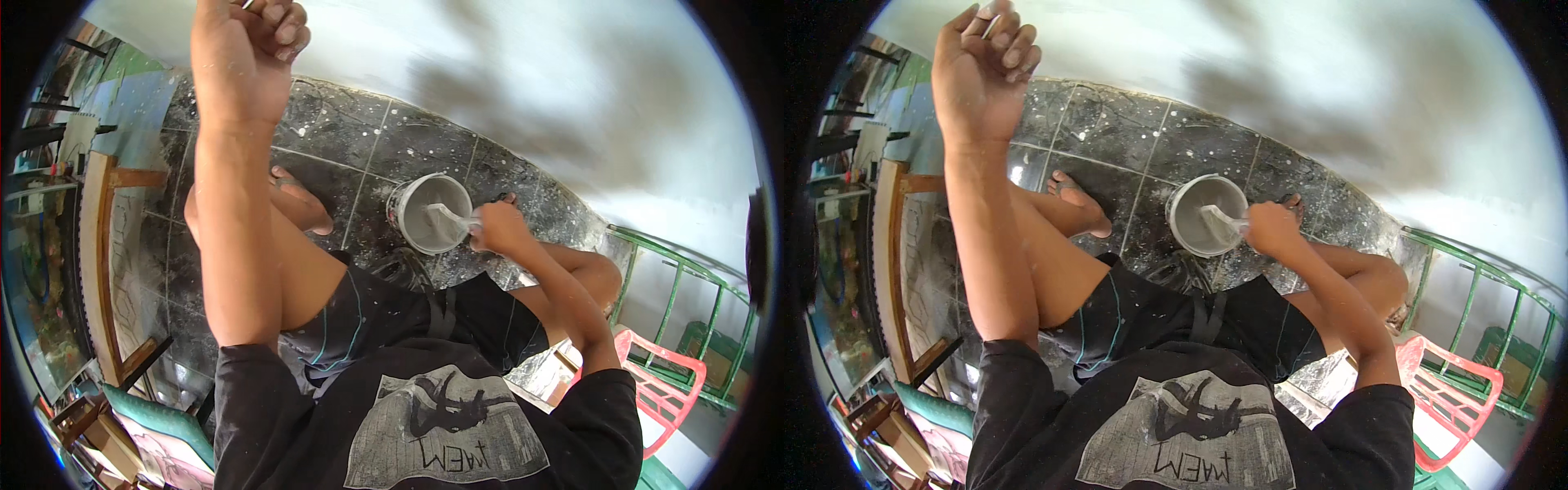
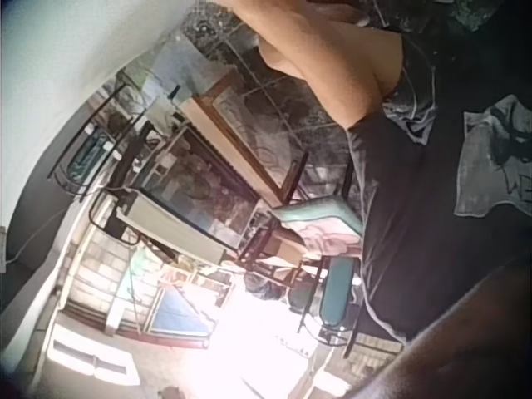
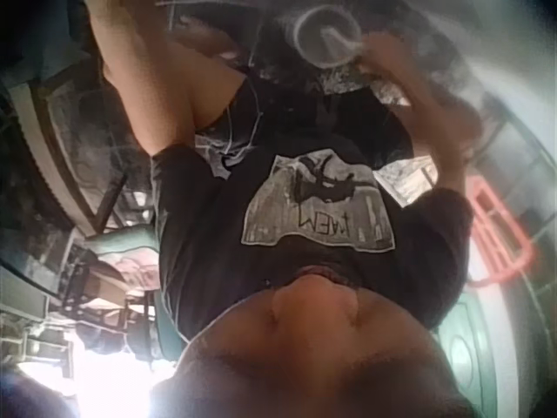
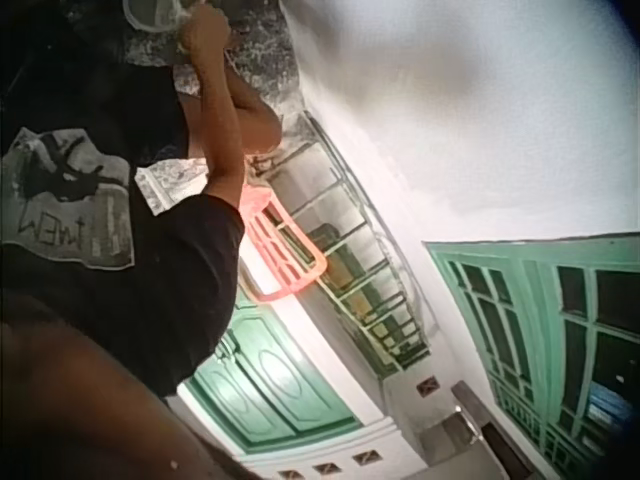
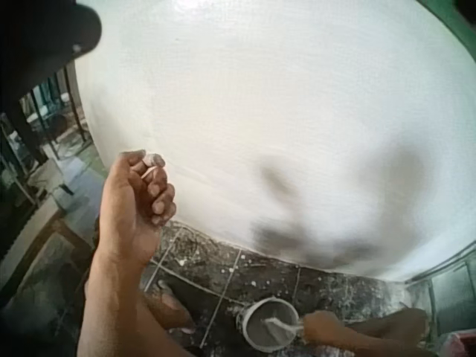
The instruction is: The person paints a white wall with a large brush, dipping the brush into a bucket of white paint and applying it to the wall.
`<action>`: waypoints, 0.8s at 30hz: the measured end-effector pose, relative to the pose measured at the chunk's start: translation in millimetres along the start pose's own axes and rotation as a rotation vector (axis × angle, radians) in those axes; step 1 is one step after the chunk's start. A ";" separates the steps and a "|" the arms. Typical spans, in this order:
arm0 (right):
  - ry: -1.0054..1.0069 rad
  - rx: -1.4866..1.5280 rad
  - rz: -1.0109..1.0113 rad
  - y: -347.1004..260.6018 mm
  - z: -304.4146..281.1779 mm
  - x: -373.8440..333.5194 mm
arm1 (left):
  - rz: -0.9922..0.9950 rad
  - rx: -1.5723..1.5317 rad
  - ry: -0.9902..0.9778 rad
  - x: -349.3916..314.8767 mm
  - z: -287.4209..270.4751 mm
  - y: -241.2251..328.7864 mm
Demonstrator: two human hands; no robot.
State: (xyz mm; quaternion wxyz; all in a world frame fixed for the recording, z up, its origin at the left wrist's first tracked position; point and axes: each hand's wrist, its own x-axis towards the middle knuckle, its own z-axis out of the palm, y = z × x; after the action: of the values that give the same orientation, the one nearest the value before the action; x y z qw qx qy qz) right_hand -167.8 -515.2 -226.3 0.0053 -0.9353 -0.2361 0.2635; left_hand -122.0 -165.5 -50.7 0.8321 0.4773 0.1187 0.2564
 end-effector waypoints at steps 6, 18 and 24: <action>-0.075 0.470 0.144 21.8 -47.1 -32.6 | 0.003 -0.034 0.090 0.2 0.9 9.0; 0.135 -0.137 0.050 -16.6 86.3 48.5 | -0.046 -0.056 0.031 3.7 -1.0 -14.3; 0.083 -0.037 0.010 19.0 -4.2 -28.8 | -0.104 -0.192 -0.380 20.9 -54.1 7.4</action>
State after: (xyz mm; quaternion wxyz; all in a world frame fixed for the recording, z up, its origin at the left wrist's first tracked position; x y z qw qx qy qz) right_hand -178.9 -544.4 -211.1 -0.0037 -0.9466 -0.2357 0.2200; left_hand -130.7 -111.5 -71.3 0.8933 0.4288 -0.0408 0.1285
